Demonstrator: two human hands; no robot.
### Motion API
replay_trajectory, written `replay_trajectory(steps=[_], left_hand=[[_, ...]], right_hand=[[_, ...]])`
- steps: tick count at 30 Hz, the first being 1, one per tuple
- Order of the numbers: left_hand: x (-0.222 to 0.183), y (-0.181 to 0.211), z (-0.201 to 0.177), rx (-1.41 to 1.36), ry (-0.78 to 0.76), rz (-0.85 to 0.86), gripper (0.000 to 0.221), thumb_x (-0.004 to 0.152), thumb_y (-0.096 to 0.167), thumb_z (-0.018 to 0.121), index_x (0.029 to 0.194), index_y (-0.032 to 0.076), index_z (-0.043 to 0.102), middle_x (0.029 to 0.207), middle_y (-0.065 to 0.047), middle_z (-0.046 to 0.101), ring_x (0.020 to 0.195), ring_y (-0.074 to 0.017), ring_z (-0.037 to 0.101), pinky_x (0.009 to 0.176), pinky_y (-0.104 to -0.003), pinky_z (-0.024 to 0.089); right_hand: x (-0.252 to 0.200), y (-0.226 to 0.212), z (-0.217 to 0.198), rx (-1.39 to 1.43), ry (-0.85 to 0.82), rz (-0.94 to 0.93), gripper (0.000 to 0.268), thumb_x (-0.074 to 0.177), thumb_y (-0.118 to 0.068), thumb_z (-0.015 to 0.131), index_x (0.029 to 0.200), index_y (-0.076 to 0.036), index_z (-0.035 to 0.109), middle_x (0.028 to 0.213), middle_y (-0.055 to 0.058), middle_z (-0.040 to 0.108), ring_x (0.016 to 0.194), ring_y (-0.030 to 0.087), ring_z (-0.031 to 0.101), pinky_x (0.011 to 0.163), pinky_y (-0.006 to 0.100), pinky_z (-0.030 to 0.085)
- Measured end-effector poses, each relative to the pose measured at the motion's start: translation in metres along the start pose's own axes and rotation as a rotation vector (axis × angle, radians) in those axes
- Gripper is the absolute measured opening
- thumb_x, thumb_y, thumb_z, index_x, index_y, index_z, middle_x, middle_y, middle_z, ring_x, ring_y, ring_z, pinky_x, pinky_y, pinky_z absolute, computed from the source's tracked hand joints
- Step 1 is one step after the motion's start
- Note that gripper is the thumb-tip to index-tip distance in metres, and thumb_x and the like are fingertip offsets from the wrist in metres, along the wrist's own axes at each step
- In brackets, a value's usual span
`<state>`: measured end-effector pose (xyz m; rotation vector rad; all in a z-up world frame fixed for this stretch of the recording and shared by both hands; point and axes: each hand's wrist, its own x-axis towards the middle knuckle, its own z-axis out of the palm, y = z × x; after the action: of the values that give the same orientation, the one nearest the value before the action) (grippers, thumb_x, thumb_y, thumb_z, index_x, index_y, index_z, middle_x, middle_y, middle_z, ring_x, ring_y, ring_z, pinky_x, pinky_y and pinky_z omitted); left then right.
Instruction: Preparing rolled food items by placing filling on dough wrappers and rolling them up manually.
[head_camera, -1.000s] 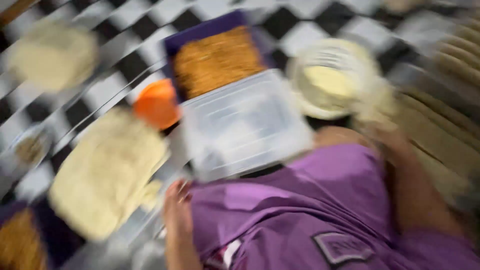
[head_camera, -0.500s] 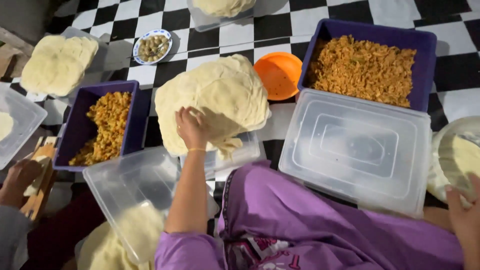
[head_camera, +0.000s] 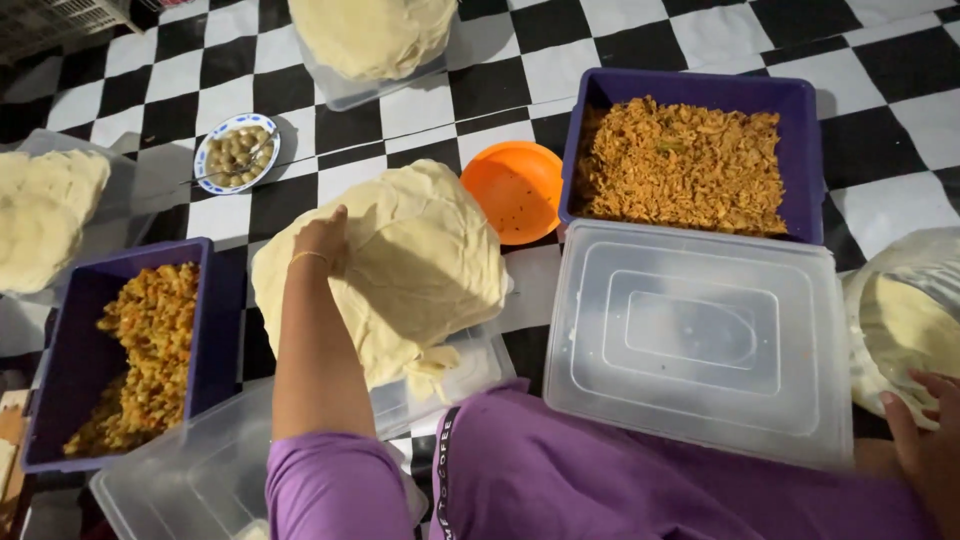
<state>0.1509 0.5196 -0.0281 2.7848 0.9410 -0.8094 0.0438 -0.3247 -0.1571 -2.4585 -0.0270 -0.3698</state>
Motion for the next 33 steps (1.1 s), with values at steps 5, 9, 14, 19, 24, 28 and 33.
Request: replay_trajectory(steps=[5, 9, 14, 19, 24, 28, 33], left_hand=[[0.064, -0.045, 0.036, -0.467, 0.287, -0.468, 0.030, 0.094, 0.009, 0.059, 0.120, 0.003, 0.072, 0.119, -0.018, 0.071, 0.110, -0.0385, 0.069, 0.086, -0.048, 0.059], [0.061, -0.055, 0.033, -0.033, 0.242, -0.308, 0.038, 0.083, 0.024, 0.074, 0.118, 0.010, 0.074, 0.119, -0.013, 0.071, 0.110, -0.0335, 0.066, 0.084, -0.041, 0.056], [0.065, -0.031, 0.039, -1.116, 0.669, -0.028, 0.026, 0.095, 0.028, 0.047, 0.105, 0.011, 0.064, 0.107, -0.008, 0.067, 0.094, -0.0237, 0.059, 0.080, -0.042, 0.048], [-0.042, 0.069, -0.017, -1.598, 0.460, 0.207, 0.013, 0.096, 0.029, 0.053, 0.088, 0.021, 0.060, 0.081, 0.003, 0.053, 0.075, -0.0117, 0.046, 0.064, -0.029, 0.040], [-0.142, 0.131, -0.029, -1.757, 0.024, 0.705, 0.016, 0.096, 0.011, 0.045, 0.097, 0.009, 0.061, 0.099, -0.002, 0.059, 0.084, -0.0106, 0.058, 0.071, -0.023, 0.045], [-0.242, 0.191, -0.006, -1.891, -0.685, 0.872, 0.023, 0.104, 0.021, 0.057, 0.113, 0.002, 0.067, 0.103, -0.011, 0.075, 0.090, -0.0195, 0.074, 0.082, -0.035, 0.061], [-0.311, 0.245, 0.083, -1.648, -0.801, 0.776, 0.017, 0.105, 0.026, 0.058, 0.109, 0.009, 0.061, 0.083, -0.005, 0.068, 0.063, -0.0164, 0.073, 0.048, -0.027, 0.062]], right_hand=[[0.001, 0.028, 0.010, 0.012, -0.009, -0.011, 0.042, 0.107, -0.001, 0.066, 0.146, 0.014, 0.060, 0.148, 0.028, 0.054, 0.132, 0.040, 0.054, 0.098, 0.048, 0.045], [0.002, 0.014, 0.005, -0.014, 0.018, -0.062, 0.041, 0.104, 0.004, 0.070, 0.143, 0.016, 0.062, 0.145, 0.029, 0.055, 0.131, 0.039, 0.055, 0.099, 0.047, 0.049], [0.007, -0.025, -0.007, -0.008, -0.004, 0.015, 0.042, 0.103, -0.001, 0.069, 0.139, 0.018, 0.063, 0.143, 0.032, 0.054, 0.133, 0.041, 0.054, 0.099, 0.048, 0.050], [0.007, -0.023, -0.016, -0.236, 0.035, -0.027, 0.042, 0.098, -0.014, 0.077, 0.137, 0.000, 0.074, 0.141, 0.029, 0.063, 0.123, 0.042, 0.063, 0.108, 0.048, 0.051], [0.021, -0.072, -0.024, -0.034, -0.013, -0.094, 0.040, 0.097, -0.012, 0.073, 0.134, 0.002, 0.069, 0.129, 0.022, 0.068, 0.105, 0.035, 0.066, 0.100, 0.042, 0.053], [0.031, -0.187, -0.021, 0.453, -0.160, -0.176, 0.044, 0.093, -0.011, 0.069, 0.135, -0.002, 0.059, 0.134, 0.014, 0.064, 0.123, 0.023, 0.062, 0.101, 0.034, 0.053], [0.038, -0.276, -0.046, 0.633, -0.429, -0.192, 0.070, 0.079, -0.020, 0.086, 0.140, -0.003, 0.056, 0.130, 0.011, 0.060, 0.117, 0.026, 0.057, 0.099, 0.042, 0.050]])
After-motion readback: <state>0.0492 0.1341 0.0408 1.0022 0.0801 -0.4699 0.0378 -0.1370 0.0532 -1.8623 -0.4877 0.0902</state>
